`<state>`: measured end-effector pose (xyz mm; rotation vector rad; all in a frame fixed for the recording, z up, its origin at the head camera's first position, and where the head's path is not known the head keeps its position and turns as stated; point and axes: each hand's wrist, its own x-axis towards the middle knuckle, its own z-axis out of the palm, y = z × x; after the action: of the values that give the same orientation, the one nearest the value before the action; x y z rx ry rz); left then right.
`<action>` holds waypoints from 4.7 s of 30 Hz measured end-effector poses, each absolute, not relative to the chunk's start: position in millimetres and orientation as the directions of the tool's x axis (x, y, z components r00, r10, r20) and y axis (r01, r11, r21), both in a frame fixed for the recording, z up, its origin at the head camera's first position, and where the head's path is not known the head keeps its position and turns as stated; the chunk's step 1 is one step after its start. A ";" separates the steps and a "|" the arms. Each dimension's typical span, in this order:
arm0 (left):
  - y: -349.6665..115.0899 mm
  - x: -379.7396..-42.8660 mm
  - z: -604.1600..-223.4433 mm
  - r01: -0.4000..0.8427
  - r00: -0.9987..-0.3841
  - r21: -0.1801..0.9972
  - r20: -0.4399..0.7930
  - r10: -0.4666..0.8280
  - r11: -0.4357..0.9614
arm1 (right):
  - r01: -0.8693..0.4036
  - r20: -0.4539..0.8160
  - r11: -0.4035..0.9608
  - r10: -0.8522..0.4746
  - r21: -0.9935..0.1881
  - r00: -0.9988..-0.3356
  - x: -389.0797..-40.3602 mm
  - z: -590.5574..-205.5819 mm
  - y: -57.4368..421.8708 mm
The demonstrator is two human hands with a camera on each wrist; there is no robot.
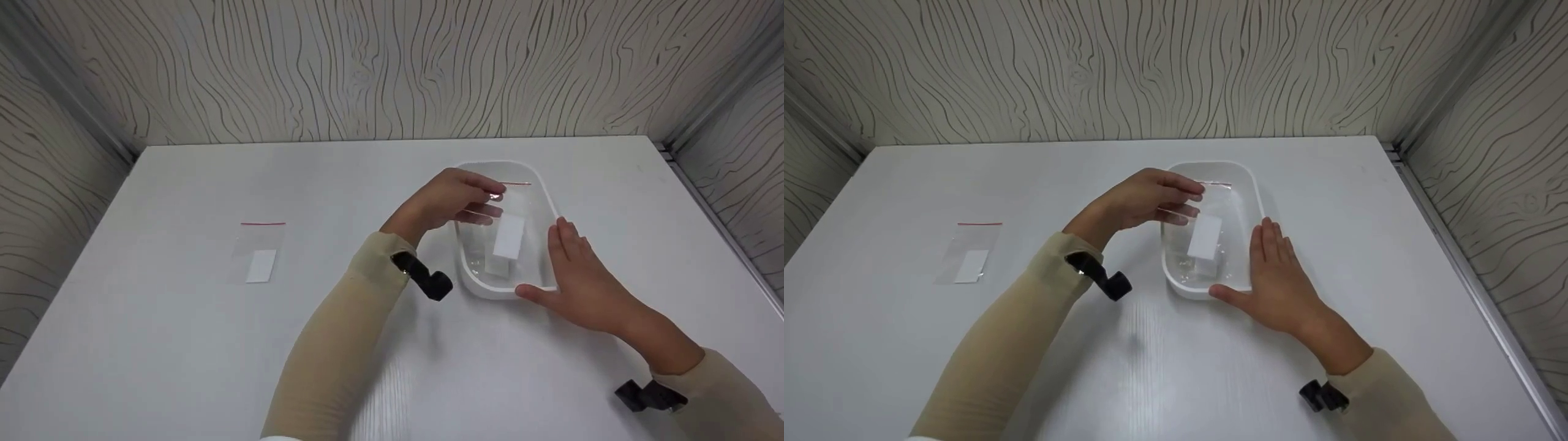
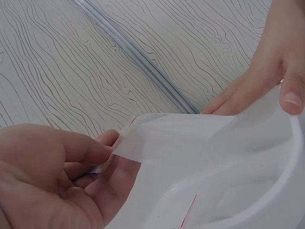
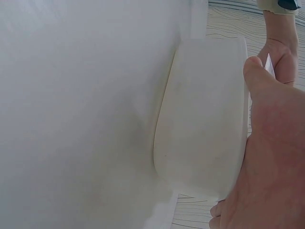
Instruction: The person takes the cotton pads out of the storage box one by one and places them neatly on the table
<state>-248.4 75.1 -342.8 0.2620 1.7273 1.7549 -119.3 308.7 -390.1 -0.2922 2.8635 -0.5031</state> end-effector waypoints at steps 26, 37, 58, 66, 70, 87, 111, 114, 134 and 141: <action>38.8 -253.4 -346.5 -0.338 -0.776 0.940 -0.302 0.554 0.039 | -0.147 -0.180 0.923 -0.221 -0.355 -0.958 -121.3 -389.2 305.7; 24.0 -253.4 -350.5 -0.350 -0.776 0.936 -0.308 0.550 0.031 | -0.143 -0.179 0.925 -0.217 -0.353 -0.960 -122.5 -390.8 305.1; -7.2 -252.2 -352.8 -0.329 -0.778 0.944 -0.288 0.558 0.028 | -0.184 -0.141 0.908 -0.252 -0.376 -0.957 -120.4 -391.6 306.9; -16.9 -252.2 -354.7 -0.331 -0.790 0.942 -0.306 0.532 0.051 | -0.188 -0.140 0.908 -0.256 -0.376 -0.957 -120.3 -391.0 306.0; -22.3 -252.4 -356.2 -0.333 -0.794 0.942 -0.304 0.526 0.042 | -0.187 -0.140 0.907 -0.255 -0.377 -0.957 -120.8 -392.2 305.8; -52.2 -247.7 -360.9 -0.317 -0.817 0.947 -0.303 0.490 0.058 | -0.169 -0.154 0.914 -0.240 -0.369 -0.959 -119.1 -392.8 305.7; -103.7 -245.3 -362.8 -0.318 -0.845 0.940 -0.339 0.414 0.120 | -0.177 -0.146 0.908 -0.248 -0.381 -0.958 -119.5 -393.5 306.8; -110.2 -245.1 -362.8 -0.317 -0.848 0.940 -0.341 0.405 0.128 | -0.170 -0.151 0.909 -0.242 -0.381 -0.958 -119.4 -392.7 306.2; -143.5 -250.5 -378.8 -0.347 -0.849 0.920 -0.392 0.355 0.185 | -0.172 -0.153 0.911 -0.243 -0.374 -0.958 -119.3 -393.5 306.0; -151.2 -250.2 -380.8 -0.351 -0.849 0.916 -0.399 0.346 0.195 | -0.167 -0.156 0.913 -0.239 -0.374 -0.958 -119.4 -393.8 305.8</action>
<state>-250.2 -151.2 -380.8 -0.0044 1.9429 1.7058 -119.4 305.8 -393.8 -0.3081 2.8764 -0.5362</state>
